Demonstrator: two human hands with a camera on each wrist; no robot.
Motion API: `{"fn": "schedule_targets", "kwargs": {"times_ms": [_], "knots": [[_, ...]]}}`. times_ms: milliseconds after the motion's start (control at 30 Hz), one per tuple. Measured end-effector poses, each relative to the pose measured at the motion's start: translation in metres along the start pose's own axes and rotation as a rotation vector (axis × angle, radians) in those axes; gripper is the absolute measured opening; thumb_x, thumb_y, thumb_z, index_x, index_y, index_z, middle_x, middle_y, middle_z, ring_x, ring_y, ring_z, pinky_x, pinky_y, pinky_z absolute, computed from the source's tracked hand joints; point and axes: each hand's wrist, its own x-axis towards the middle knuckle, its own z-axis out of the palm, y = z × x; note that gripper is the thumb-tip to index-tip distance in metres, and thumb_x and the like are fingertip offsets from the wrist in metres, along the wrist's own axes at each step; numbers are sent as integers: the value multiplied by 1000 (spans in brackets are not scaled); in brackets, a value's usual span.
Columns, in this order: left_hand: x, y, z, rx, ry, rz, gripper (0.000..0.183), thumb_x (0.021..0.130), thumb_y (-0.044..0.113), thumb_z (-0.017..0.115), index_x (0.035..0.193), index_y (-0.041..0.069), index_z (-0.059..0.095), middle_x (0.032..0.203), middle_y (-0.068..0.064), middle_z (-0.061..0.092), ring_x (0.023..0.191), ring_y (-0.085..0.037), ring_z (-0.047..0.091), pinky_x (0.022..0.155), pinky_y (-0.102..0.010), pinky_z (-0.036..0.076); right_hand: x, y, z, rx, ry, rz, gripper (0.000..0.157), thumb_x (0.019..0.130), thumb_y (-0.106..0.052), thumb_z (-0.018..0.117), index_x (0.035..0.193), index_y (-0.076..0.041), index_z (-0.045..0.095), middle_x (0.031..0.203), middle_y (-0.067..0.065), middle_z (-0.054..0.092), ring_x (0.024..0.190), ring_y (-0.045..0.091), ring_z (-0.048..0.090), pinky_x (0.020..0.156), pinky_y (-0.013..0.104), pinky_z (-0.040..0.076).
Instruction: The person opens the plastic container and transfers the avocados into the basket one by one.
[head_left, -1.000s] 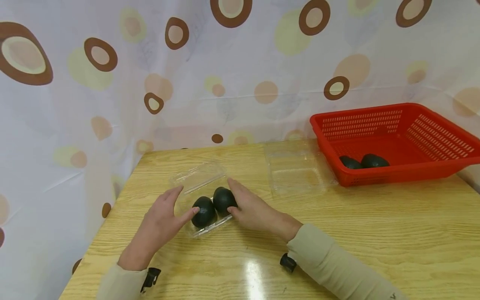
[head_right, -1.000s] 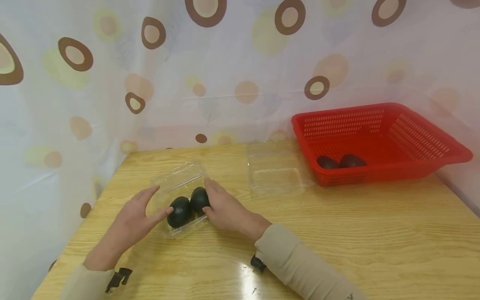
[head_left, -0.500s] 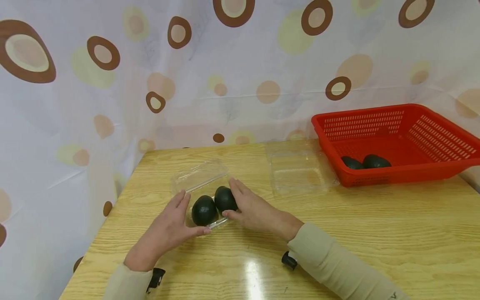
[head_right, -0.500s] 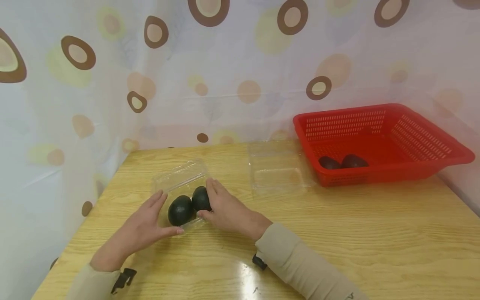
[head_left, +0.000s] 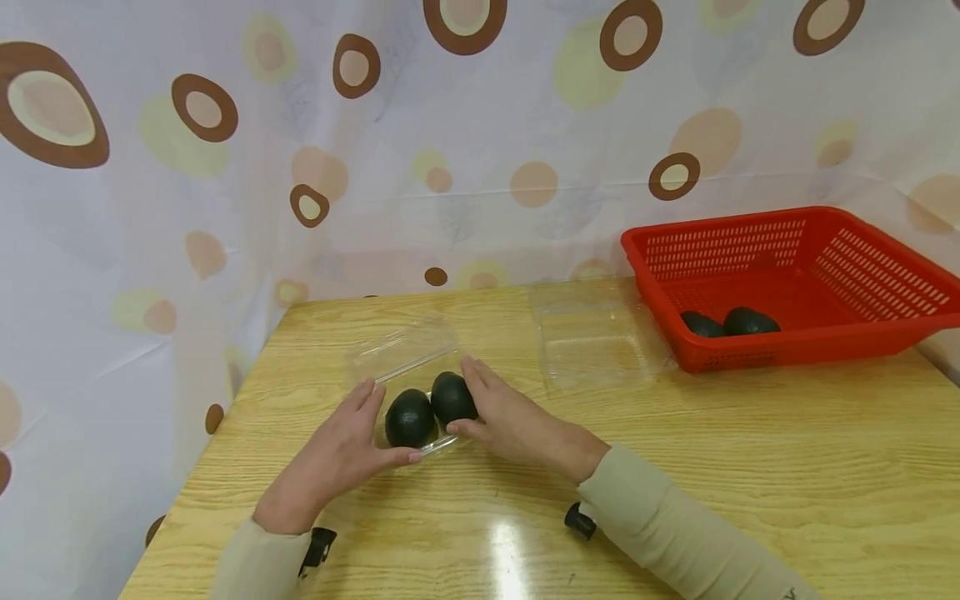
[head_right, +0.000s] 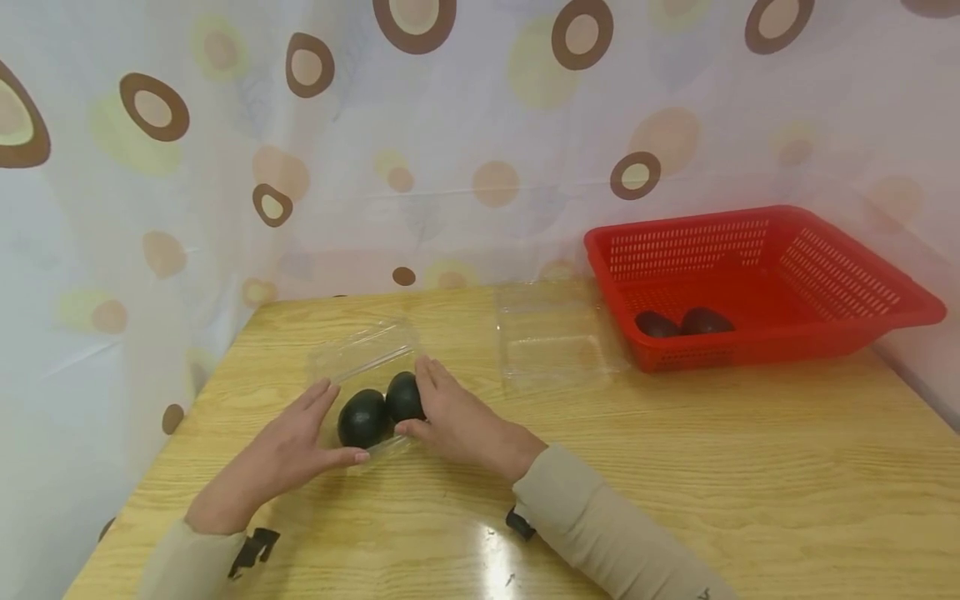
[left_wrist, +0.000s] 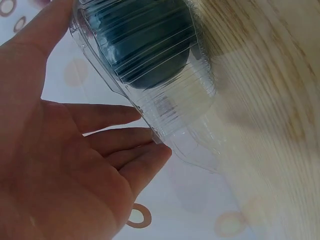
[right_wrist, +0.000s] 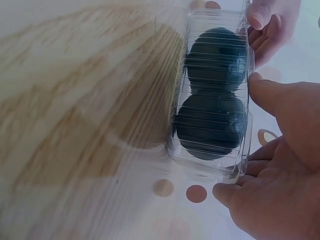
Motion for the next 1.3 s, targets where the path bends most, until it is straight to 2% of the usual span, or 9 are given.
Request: {"fn": "schedule_targets", "kwargs": {"times_ms": [200, 400, 733, 1067, 1300], "knots": [[4, 3, 3, 0, 13, 26, 110, 79, 58, 76, 151, -11, 28, 158, -32, 24, 146, -45, 28, 113, -57, 37, -3, 2, -3, -1, 3, 12, 92, 97, -41, 60, 158, 1, 6, 165, 23, 8, 154, 33, 14, 122, 47, 25], [8, 8, 3, -4, -7, 14, 111, 78, 58, 77, 152, -9, 27, 159, -30, 23, 148, -43, 25, 115, -57, 34, -7, 5, -7, -4, 10, 6, 91, 98, -41, 59, 158, 2, 7, 165, 23, 9, 153, 34, 14, 122, 48, 26], [17, 13, 4, -6, -22, 16, 113, 77, 60, 77, 153, -8, 27, 160, -28, 23, 148, -41, 28, 114, -55, 36, -10, 12, -8, -28, 40, 8, 90, 98, -40, 61, 157, 4, 9, 164, 25, 12, 152, 35, 18, 120, 49, 29], [26, 20, 7, -33, -40, 22, 113, 77, 60, 77, 154, -6, 26, 162, -26, 21, 149, -41, 27, 115, -55, 35, -16, 18, -14, -20, 49, 65, 91, 97, -42, 61, 158, 1, 8, 165, 23, 12, 152, 35, 19, 121, 50, 28], [34, 26, 7, -38, -60, 41, 114, 77, 61, 77, 154, -5, 25, 163, -24, 19, 151, -38, 23, 117, -54, 34, -20, 21, -18, -16, 66, 101, 90, 96, -41, 63, 159, -1, 13, 165, 21, 15, 152, 36, 21, 120, 52, 28]]}}
